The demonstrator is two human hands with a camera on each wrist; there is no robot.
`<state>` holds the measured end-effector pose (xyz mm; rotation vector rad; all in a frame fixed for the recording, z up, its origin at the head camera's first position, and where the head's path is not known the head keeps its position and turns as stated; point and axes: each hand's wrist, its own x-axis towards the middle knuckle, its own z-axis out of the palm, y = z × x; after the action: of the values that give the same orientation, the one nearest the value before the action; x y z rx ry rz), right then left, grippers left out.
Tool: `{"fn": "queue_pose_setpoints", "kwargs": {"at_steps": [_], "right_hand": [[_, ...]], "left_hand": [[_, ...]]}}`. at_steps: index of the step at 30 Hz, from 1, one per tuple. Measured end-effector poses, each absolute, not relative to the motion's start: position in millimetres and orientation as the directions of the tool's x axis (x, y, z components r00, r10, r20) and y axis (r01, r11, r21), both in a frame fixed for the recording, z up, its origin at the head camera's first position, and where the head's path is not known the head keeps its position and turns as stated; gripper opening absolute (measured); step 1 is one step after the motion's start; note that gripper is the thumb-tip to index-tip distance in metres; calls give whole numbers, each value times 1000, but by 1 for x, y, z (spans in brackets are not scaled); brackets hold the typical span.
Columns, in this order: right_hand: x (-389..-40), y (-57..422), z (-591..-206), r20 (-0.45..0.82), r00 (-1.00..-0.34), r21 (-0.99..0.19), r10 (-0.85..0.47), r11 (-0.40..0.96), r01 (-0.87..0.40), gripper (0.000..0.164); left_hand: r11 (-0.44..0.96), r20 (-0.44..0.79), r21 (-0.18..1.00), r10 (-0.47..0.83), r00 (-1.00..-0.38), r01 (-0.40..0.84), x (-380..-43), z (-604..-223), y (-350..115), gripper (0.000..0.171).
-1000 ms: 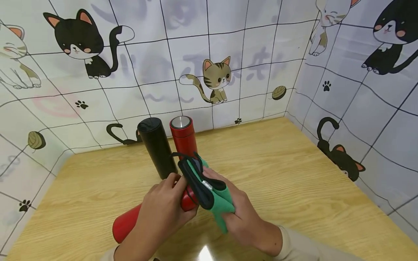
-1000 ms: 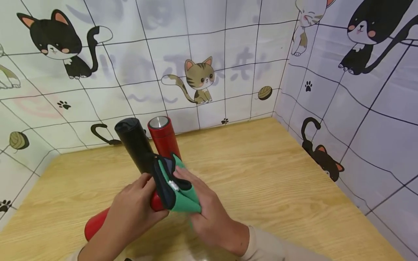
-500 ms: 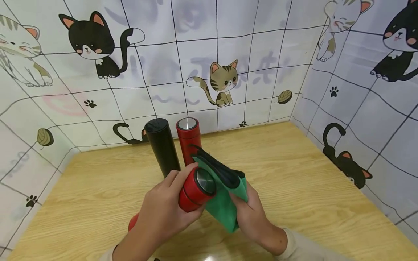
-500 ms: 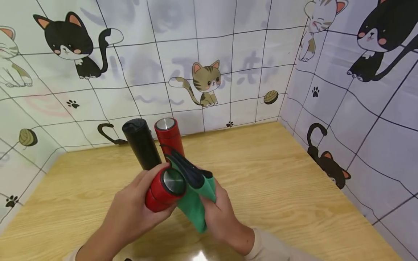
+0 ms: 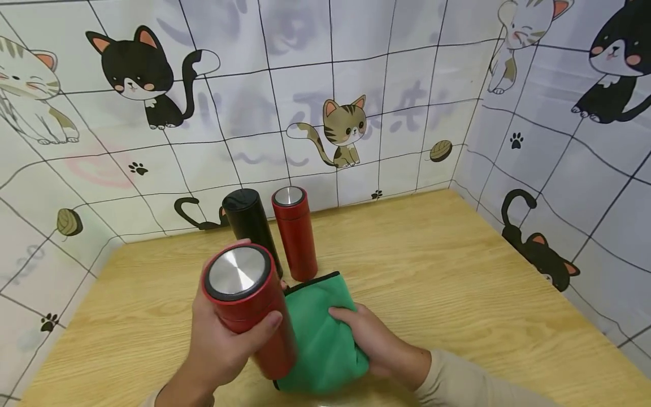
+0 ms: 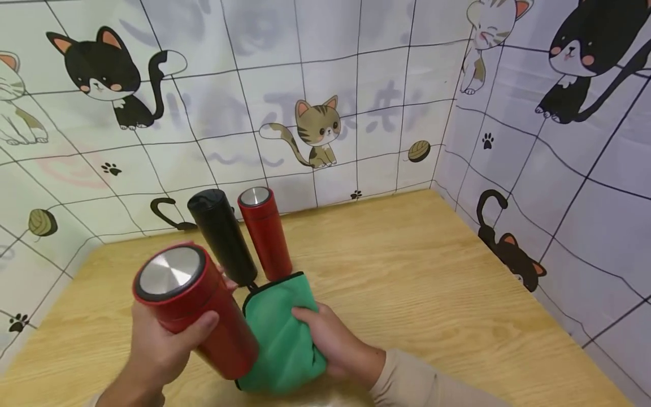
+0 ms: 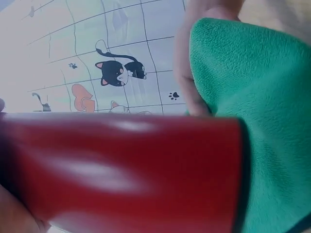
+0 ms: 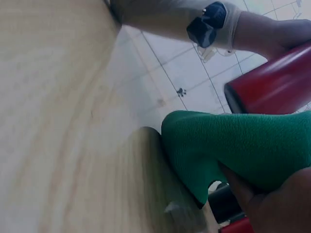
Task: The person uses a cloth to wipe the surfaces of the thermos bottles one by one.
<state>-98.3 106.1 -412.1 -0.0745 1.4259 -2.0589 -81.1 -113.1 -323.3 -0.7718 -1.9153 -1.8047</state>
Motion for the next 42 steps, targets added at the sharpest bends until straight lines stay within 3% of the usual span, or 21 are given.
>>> {"fn": "queue_pose_setpoints", "kwargs": {"at_steps": [3, 7, 15, 22, 34, 39, 42], "right_hand": [[-94, 106, -414, -286, -752, -818, -593, -257, 514, 43], [-89, 105, -414, -266, -713, -797, -649, -267, 541, 41], [-91, 107, -408, -287, -748, -785, -598, -300, 541, 41], [-95, 104, -410, -303, -747, -773, -592, -307, 556, 37], [-94, 102, -413, -327, -750, -801, -575, -252, 543, 45], [-93, 99, -415, -321, -742, -817, -589, -225, 531, 49], [-93, 99, -416, -314, -754, -836, -578, -209, 508, 52]], "left_hand": [[-210, 670, 737, 110, -734, 642, -85, -326, -111, 71], [-284, 684, 714, 87, -724, 640, -85, -331, -106, 67], [-256, 706, 684, -4, -709, 683, -90, -334, -101, 63], [-254, 769, 613, -25, -638, 749, -89, -339, -94, 70], [-204, 757, 600, -168, -631, 774, -109, -328, -118, 67], [-92, 735, 626, -262, -625, 775, -137, -319, -150, 72], [72, 696, 698, -306, -650, 713, -154, -321, -174, 75]]}}
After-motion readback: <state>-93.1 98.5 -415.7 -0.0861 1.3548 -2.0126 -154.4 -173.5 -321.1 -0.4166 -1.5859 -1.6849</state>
